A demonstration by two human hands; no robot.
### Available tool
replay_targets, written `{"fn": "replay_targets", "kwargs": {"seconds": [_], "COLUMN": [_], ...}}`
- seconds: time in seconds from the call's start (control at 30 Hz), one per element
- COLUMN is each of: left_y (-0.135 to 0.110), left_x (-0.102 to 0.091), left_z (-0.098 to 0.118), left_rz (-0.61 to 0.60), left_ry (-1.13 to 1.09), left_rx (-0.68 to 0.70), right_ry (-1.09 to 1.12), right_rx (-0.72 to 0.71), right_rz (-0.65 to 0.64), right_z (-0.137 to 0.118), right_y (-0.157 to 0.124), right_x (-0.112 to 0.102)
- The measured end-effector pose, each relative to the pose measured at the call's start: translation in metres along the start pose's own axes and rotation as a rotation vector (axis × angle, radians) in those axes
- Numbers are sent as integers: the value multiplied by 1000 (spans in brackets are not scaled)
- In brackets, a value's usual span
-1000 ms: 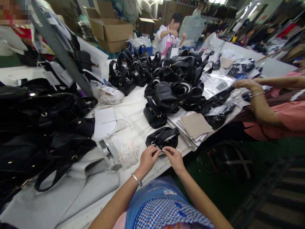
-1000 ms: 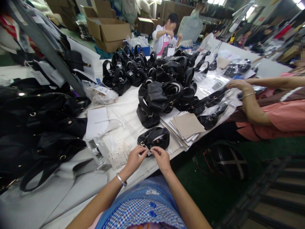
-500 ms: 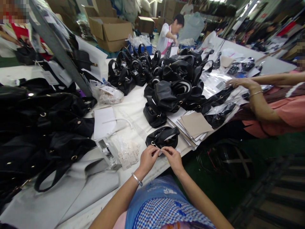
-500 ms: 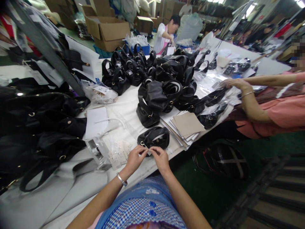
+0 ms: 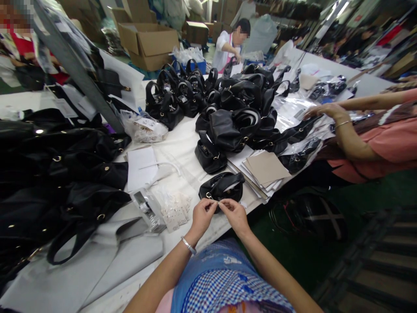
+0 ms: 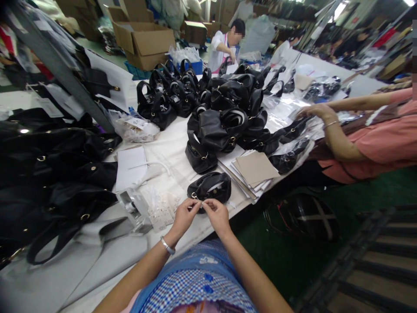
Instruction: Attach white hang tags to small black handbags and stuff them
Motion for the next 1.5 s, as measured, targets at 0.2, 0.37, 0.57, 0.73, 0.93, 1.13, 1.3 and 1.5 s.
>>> {"fn": "replay_targets", "kwargs": {"seconds": [0.2, 0.37, 0.57, 0.73, 0.93, 1.13, 1.3, 1.5], "left_y": [4, 5, 3, 3, 3, 0, -15, -17], "left_x": [1, -1, -2, -2, -2, -1, 12, 18], "left_z": [4, 14, 15, 12, 14, 11, -2, -7], "left_rz": [-59, -84, -88, -88, -106, -42, -69, -95], "left_ry": [70, 134, 138, 157, 203, 144, -68, -111], "left_rx": [79, 157, 173, 159, 195, 89, -119, -142], "right_ry": [-57, -97, -70, -41, -85, -168, -240, -293], "right_rx": [-69, -166, -110, -71, -103, -188, -304, -376], "right_rz": [12, 43, 18, 12, -1, 41, 107, 166], "right_z": [-7, -17, -11, -5, -10, -20, -22, -13], "right_y": [-1, 1, 2, 2, 1, -2, -5, -3], "right_x": [-4, -9, -7, -5, -5, -5, -6, -2]}}
Point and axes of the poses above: each hand's wrist, its own y-axis towards the middle knuckle, its own x-axis out of the palm, z = x × y, the point moved 6 cm from there along y, towards the middle knuckle, and after that the axes turned 13 degrees about z, right-handed, at the moved point
